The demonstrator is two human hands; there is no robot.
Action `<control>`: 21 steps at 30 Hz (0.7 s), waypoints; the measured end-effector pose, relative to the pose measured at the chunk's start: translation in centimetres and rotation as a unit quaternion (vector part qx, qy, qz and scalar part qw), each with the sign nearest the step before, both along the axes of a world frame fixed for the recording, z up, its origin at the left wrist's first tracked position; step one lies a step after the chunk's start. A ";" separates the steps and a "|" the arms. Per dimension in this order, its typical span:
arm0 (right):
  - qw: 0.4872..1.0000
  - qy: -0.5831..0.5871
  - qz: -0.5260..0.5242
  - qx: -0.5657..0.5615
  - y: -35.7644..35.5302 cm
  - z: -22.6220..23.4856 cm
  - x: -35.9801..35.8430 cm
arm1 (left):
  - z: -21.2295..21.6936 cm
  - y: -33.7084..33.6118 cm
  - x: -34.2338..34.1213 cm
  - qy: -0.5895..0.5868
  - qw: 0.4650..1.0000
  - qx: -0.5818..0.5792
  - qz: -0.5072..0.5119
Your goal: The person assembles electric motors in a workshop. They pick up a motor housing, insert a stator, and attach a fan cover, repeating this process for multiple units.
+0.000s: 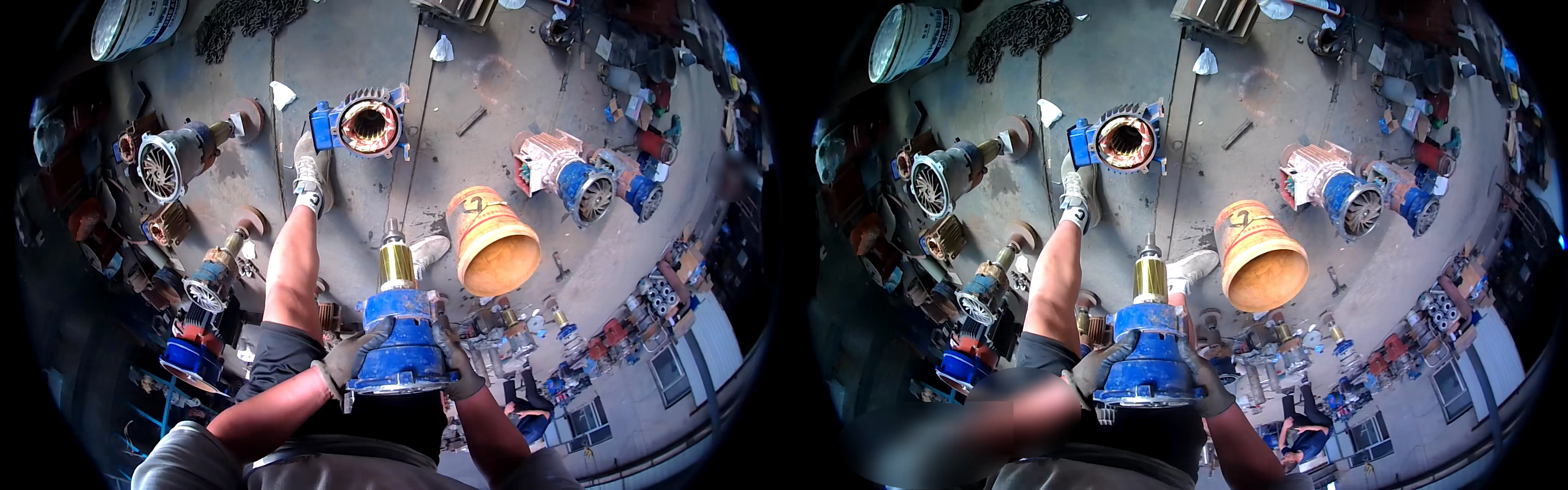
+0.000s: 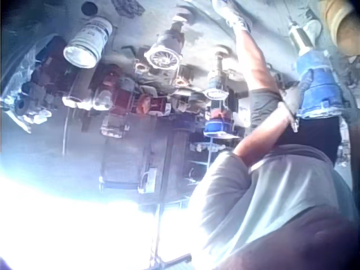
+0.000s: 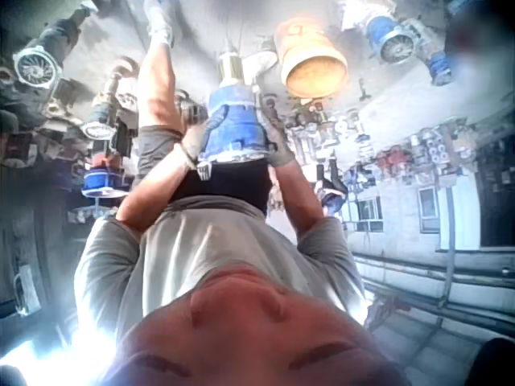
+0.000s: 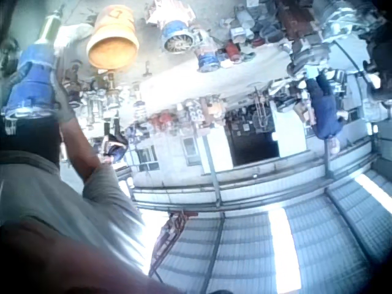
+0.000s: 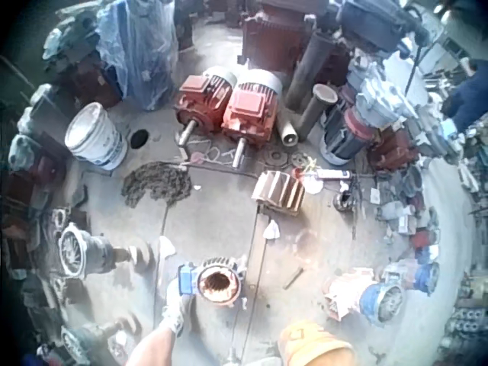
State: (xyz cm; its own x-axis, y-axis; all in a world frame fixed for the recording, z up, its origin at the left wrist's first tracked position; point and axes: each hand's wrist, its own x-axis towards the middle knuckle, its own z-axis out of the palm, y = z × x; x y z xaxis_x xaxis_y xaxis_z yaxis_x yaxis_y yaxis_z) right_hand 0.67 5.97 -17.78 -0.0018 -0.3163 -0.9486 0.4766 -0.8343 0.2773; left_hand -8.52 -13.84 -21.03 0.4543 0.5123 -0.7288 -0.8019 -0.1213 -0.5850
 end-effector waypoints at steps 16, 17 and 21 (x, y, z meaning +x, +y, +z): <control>0.992 0.114 0.039 0.048 1.9 6.7 -15.0 | 6.8 0.2 -12.9 0.102 0.977 0.065 0.175; 0.993 0.100 0.053 0.044 1.8 6.4 -16.2 | 7.0 0.1 -14.6 0.047 0.975 0.092 0.197; 0.995 0.075 0.065 0.014 3.3 2.2 -18.9 | 4.7 1.8 -17.5 0.139 0.971 0.035 0.191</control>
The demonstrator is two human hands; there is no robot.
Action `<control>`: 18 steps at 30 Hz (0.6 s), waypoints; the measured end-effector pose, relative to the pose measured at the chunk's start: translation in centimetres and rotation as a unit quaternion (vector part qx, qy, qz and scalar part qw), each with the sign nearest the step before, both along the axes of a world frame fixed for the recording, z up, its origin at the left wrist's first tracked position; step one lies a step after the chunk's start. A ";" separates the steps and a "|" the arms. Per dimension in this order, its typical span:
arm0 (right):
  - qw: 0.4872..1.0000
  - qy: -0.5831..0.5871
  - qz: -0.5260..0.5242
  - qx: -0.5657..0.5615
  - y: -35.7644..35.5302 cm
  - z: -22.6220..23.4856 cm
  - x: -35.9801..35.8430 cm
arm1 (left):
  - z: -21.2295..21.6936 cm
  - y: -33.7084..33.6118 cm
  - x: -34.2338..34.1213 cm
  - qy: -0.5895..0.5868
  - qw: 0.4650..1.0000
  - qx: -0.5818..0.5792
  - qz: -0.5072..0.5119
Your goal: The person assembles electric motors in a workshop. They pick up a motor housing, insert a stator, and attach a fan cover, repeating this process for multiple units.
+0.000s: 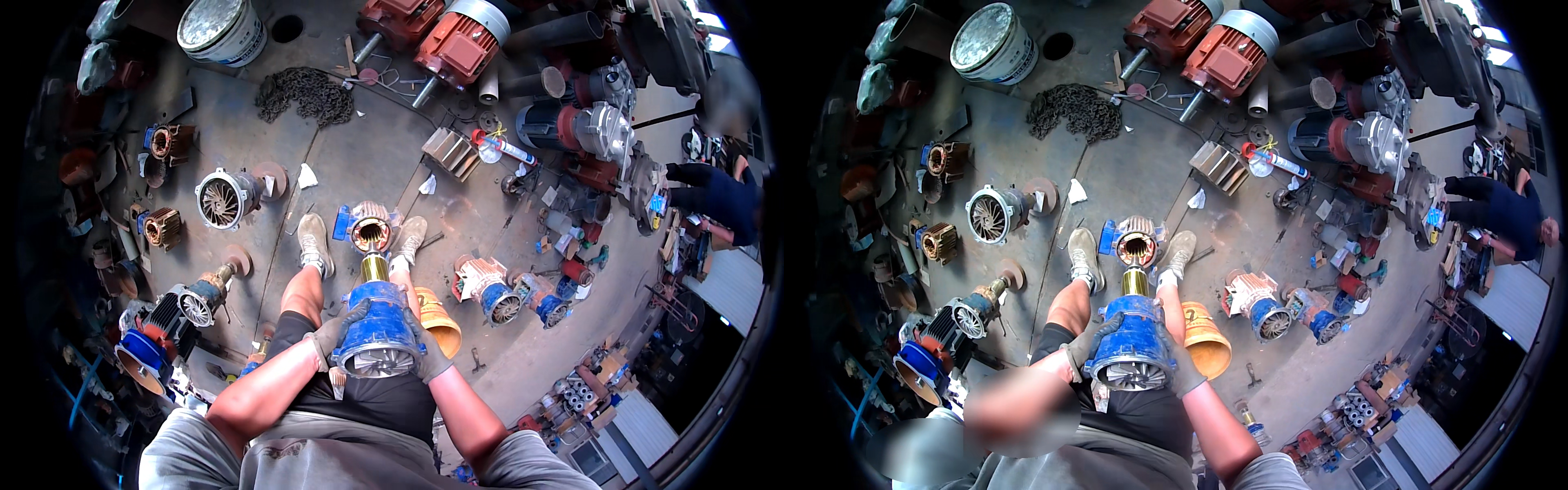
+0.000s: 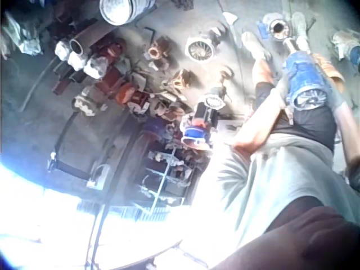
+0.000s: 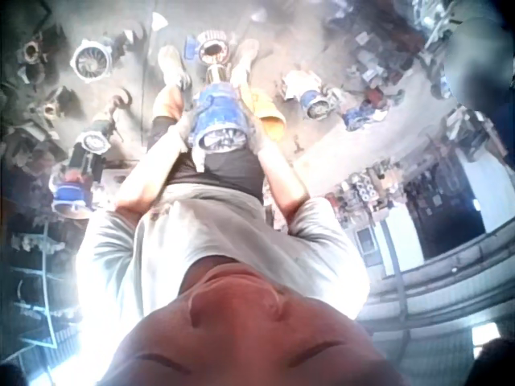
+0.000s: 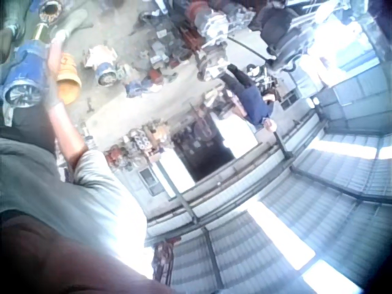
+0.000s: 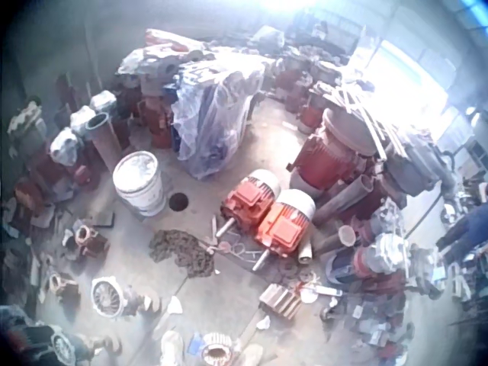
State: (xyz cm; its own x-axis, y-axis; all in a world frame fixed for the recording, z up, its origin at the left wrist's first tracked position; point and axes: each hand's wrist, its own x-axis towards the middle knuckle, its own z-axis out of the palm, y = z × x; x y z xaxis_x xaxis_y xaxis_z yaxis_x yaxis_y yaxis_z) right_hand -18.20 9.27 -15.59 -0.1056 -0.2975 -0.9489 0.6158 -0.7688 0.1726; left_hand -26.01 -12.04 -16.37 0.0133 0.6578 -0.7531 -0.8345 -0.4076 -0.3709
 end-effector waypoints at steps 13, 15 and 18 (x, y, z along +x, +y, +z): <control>0.995 -0.035 0.012 -0.090 3.4 -12.0 -4.6 | -8.0 4.1 -5.2 -0.110 0.963 -0.152 0.191; 0.993 -0.024 0.002 -0.114 3.7 -14.0 -3.3 | -7.9 5.2 -6.0 -0.123 0.954 -0.177 0.210; 0.989 -0.047 -0.008 -0.136 3.7 -15.5 -2.9 | -7.6 6.1 -7.4 -0.140 0.940 -0.207 0.232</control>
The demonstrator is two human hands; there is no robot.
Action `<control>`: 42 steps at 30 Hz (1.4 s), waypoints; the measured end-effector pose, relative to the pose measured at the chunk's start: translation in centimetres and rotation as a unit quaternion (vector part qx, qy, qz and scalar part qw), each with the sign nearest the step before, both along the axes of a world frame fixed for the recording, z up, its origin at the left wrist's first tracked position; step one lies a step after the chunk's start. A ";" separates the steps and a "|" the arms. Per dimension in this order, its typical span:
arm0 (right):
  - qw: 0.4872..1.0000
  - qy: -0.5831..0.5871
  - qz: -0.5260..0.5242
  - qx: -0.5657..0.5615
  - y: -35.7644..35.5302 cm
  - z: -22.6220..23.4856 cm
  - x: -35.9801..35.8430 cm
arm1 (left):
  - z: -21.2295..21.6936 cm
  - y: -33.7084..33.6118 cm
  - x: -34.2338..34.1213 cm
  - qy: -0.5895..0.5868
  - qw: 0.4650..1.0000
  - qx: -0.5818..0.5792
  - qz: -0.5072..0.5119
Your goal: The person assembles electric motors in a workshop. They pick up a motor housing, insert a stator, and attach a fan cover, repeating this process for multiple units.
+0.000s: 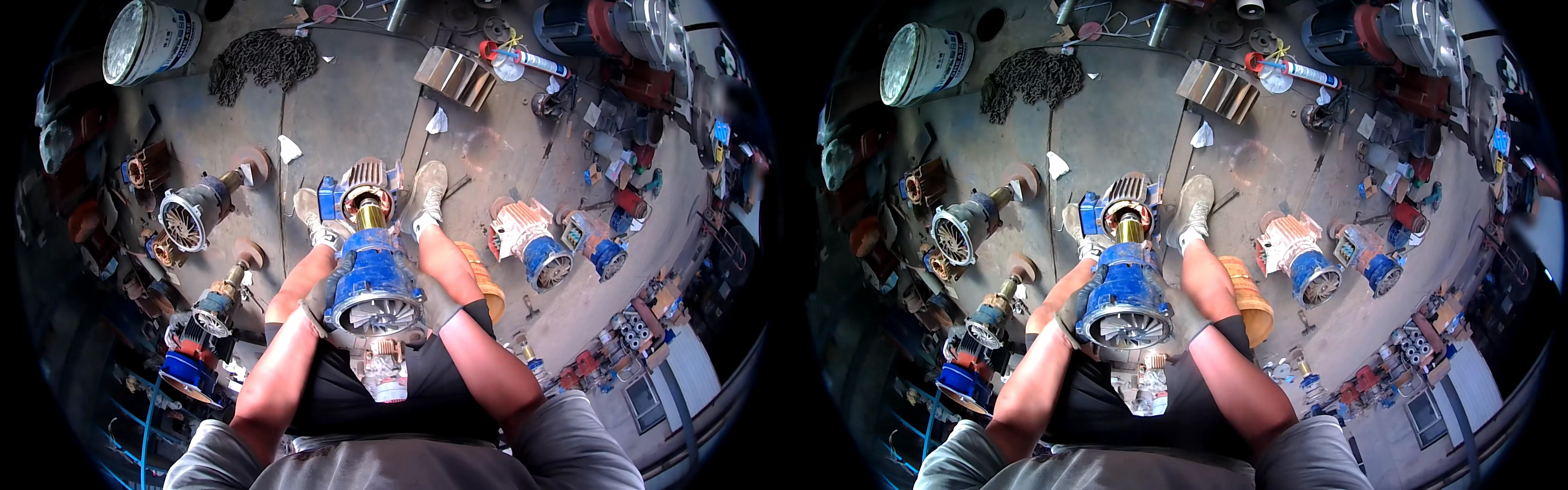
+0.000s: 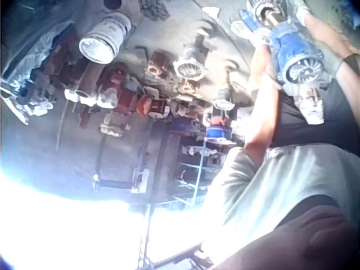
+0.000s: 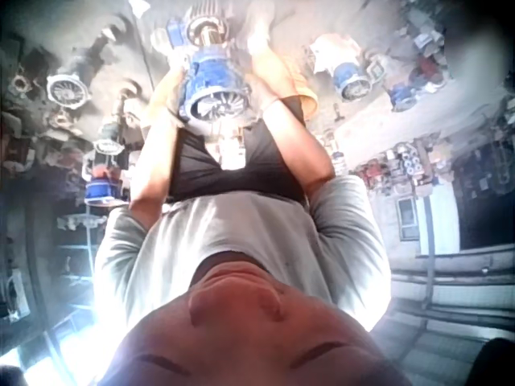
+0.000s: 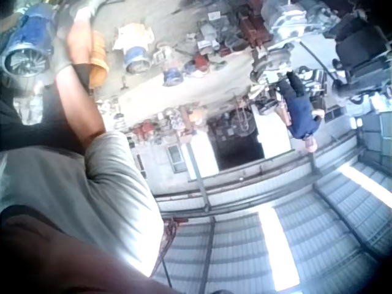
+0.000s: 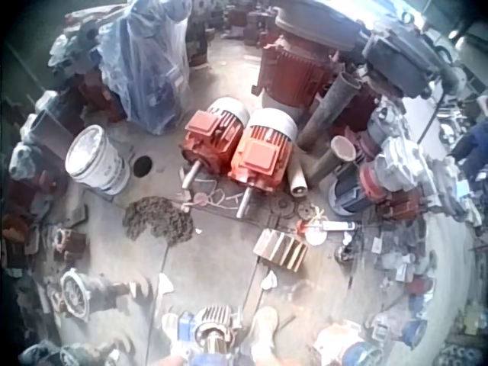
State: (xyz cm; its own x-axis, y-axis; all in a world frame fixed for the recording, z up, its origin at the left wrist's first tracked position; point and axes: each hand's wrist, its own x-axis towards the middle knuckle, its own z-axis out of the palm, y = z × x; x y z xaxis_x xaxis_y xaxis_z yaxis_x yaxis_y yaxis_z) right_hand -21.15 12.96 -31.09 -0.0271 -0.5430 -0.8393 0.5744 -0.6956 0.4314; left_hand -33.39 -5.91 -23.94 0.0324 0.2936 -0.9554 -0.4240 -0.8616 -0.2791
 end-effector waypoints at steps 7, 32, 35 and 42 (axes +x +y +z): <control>0.996 0.026 0.045 0.073 -0.9 -1.6 -1.2 | -2.8 -1.6 0.4 0.032 0.999 0.020 -0.020; 0.983 0.040 0.118 0.133 -1.1 -2.2 -5.2 | -11.9 -4.9 2.6 0.092 0.964 0.087 -0.233; 0.987 0.086 0.075 0.110 -1.2 -5.0 -3.7 | -11.9 -4.1 1.9 0.092 0.959 0.113 -0.243; 0.990 0.069 0.059 0.106 -1.1 -4.9 -4.5 | -11.4 -4.2 0.4 0.088 0.953 0.127 -0.261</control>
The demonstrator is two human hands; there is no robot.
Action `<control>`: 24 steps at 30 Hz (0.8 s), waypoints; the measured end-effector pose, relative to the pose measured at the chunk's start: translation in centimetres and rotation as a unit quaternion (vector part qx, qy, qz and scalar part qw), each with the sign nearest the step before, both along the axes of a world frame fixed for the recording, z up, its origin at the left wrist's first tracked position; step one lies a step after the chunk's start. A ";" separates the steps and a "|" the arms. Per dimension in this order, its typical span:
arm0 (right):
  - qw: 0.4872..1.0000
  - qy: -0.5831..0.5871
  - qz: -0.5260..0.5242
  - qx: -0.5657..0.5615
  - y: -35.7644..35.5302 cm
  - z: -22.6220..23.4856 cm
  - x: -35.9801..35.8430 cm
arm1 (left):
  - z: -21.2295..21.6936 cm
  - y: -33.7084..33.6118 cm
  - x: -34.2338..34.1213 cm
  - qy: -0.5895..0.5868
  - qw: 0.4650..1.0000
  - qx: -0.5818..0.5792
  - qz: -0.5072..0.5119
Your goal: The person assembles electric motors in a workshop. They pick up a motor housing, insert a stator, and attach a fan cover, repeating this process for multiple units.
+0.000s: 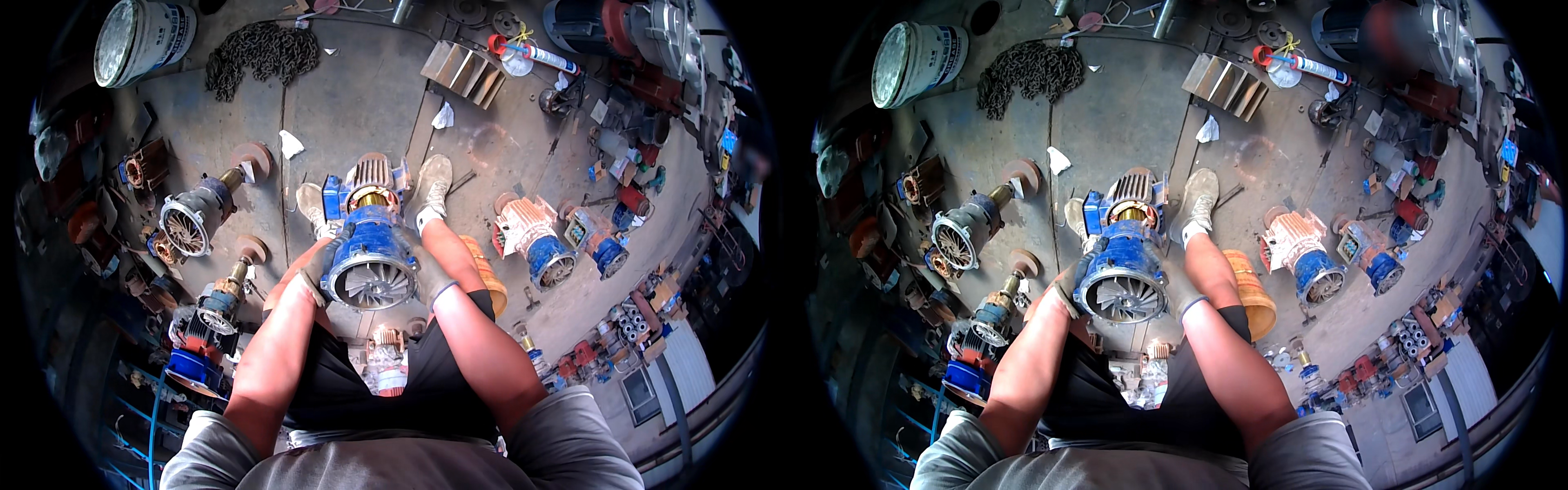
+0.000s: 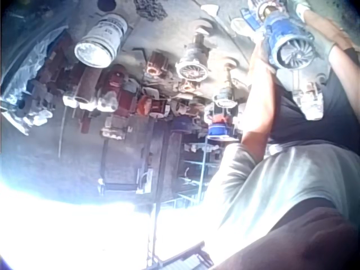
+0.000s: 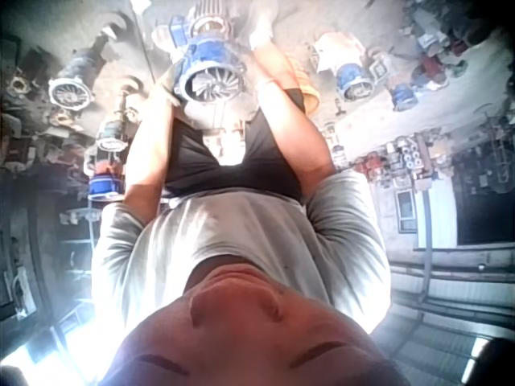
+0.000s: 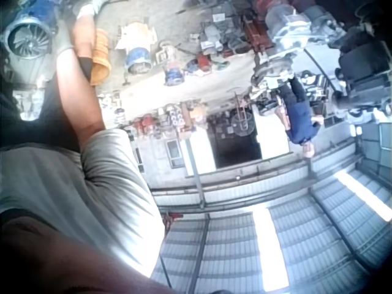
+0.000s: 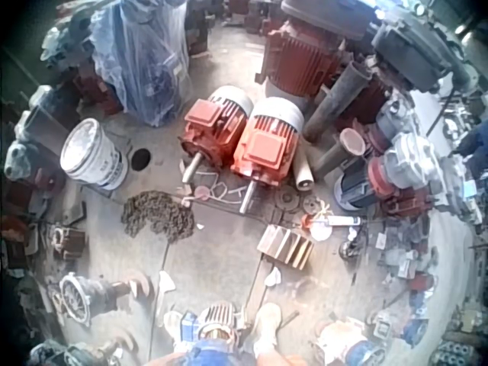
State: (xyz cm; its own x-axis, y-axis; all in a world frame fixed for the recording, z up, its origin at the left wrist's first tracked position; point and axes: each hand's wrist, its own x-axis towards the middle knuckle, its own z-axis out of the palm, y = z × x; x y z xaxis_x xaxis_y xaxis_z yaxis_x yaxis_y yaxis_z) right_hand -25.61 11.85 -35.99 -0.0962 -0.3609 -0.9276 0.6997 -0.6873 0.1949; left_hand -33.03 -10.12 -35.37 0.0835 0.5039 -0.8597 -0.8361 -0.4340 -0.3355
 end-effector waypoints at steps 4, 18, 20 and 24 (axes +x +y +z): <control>1.000 -0.025 0.002 -0.007 0.0 0.3 -1.0 | -0.2 -0.2 -0.3 -0.005 1.000 -0.001 -0.010; 1.000 0.008 0.009 0.020 0.5 -1.2 0.0 | -0.5 0.8 -1.6 -0.010 1.000 0.013 0.009; 0.999 -0.013 0.031 -0.001 0.4 -1.3 0.1 | -0.2 0.6 -1.7 -0.014 1.000 0.012 0.015; 0.999 -0.013 0.041 0.004 0.3 -2.6 1.2 | 0.0 1.0 -2.5 -0.029 0.999 -0.010 0.043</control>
